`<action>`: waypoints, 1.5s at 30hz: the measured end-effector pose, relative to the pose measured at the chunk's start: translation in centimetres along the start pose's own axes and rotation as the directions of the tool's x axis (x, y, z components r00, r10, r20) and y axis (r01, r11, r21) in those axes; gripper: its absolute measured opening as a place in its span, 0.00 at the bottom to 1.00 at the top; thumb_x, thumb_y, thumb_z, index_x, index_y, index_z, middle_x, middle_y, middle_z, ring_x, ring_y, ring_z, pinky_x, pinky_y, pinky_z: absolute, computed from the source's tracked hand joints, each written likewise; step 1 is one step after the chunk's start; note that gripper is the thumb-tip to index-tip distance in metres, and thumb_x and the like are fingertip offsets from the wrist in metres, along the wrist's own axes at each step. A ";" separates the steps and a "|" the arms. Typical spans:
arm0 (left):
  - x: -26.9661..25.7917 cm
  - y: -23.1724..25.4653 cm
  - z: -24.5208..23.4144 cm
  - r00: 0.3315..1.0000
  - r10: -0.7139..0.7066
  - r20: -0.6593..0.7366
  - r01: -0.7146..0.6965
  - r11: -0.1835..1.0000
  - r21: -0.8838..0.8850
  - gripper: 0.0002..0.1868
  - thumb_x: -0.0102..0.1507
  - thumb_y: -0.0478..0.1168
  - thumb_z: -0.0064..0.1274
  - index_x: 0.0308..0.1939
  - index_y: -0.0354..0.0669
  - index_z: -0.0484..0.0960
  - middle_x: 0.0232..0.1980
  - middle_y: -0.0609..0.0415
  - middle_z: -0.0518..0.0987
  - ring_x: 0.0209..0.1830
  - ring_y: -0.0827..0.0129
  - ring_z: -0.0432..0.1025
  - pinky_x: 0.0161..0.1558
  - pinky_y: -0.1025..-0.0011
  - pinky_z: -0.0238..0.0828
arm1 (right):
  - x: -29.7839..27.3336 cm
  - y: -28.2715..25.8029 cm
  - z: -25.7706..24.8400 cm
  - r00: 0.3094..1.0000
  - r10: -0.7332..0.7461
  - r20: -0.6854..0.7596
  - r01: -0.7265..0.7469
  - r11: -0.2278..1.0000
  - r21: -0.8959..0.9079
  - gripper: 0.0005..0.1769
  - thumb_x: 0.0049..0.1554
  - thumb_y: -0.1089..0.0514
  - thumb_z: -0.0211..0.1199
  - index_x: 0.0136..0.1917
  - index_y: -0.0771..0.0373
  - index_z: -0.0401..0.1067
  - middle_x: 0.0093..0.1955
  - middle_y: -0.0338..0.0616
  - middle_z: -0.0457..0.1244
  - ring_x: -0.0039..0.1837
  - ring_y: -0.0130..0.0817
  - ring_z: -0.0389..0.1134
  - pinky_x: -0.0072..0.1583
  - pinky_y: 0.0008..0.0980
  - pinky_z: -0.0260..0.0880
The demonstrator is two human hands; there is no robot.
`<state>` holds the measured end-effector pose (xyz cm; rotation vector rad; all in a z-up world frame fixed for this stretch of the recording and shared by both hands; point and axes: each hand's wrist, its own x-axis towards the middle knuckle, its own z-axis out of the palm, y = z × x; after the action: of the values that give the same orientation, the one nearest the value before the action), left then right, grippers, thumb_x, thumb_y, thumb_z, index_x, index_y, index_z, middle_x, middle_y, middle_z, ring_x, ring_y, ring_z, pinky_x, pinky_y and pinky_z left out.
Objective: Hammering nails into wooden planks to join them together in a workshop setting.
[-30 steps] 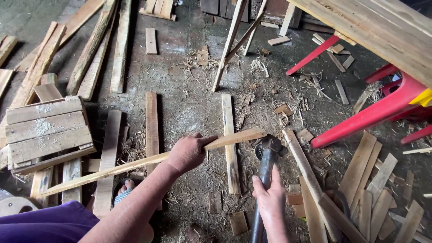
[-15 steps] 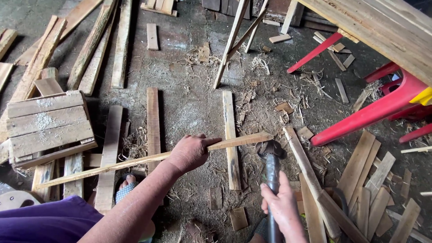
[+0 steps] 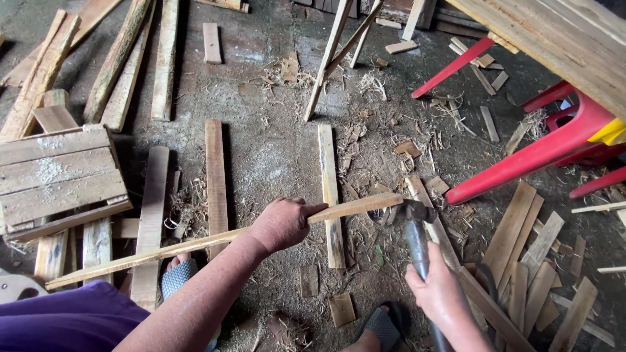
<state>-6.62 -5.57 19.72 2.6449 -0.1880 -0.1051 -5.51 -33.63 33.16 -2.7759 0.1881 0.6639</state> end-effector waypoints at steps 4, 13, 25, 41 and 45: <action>0.2 0.0 0.3 1.000 0.027 0.005 -0.027 0.999 0.021 0.35 0.61 0.37 0.42 0.73 0.66 0.69 0.44 0.49 0.82 0.36 0.55 0.79 0.49 0.54 0.75 | 0.6 0.4 -0.7 1.000 -0.016 -0.009 0.015 0.998 -0.055 0.33 0.63 0.54 0.57 0.78 0.48 0.49 0.40 0.47 0.66 0.29 0.35 0.65 0.31 0.32 0.71; 0.3 -0.1 1.4 0.998 0.059 0.028 -0.060 0.998 0.029 0.36 0.59 0.40 0.45 0.73 0.69 0.69 0.44 0.49 0.82 0.38 0.50 0.79 0.42 0.50 0.78 | 2.7 3.4 -0.2 1.000 -0.019 0.019 0.023 0.975 -0.221 0.19 0.61 0.51 0.59 0.64 0.48 0.60 0.35 0.42 0.66 0.30 0.34 0.62 0.33 0.33 0.63; 0.8 1.5 0.6 0.996 -0.087 -0.031 0.088 0.996 0.015 0.27 0.72 0.40 0.35 0.75 0.61 0.66 0.40 0.49 0.78 0.34 0.60 0.77 0.37 0.56 0.84 | 2.0 5.4 4.1 0.947 -0.291 0.137 0.019 0.475 0.880 0.11 0.56 0.65 0.60 0.52 0.72 0.72 0.25 0.52 0.55 0.23 0.37 0.56 0.28 0.35 0.57; 0.2 3.0 -3.8 0.982 0.051 -0.181 -0.074 0.990 -0.120 0.22 0.64 0.43 0.51 0.61 0.70 0.81 0.40 0.56 0.86 0.31 0.58 0.82 0.36 0.55 0.81 | -1.8 7.2 6.8 0.544 -0.836 0.074 -0.481 -0.238 0.844 0.34 0.64 0.59 0.52 0.80 0.63 0.47 0.36 0.38 0.51 0.28 0.22 0.48 0.29 0.23 0.50; -0.7 5.6 -7.4 0.895 0.220 -0.388 -0.280 0.954 -0.107 0.23 0.62 0.37 0.56 0.62 0.57 0.82 0.40 0.54 0.85 0.30 0.59 0.81 0.35 0.56 0.82 | -1.0 12.2 11.5 0.626 -0.709 0.326 -0.778 -0.599 0.192 0.18 0.43 0.40 0.59 0.48 0.34 0.75 0.28 0.18 0.46 0.25 0.09 0.50 0.35 0.11 0.52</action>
<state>-7.12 -6.90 28.89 2.3989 -0.3726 0.4482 -13.57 -41.73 20.82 0.1558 0.5419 0.8265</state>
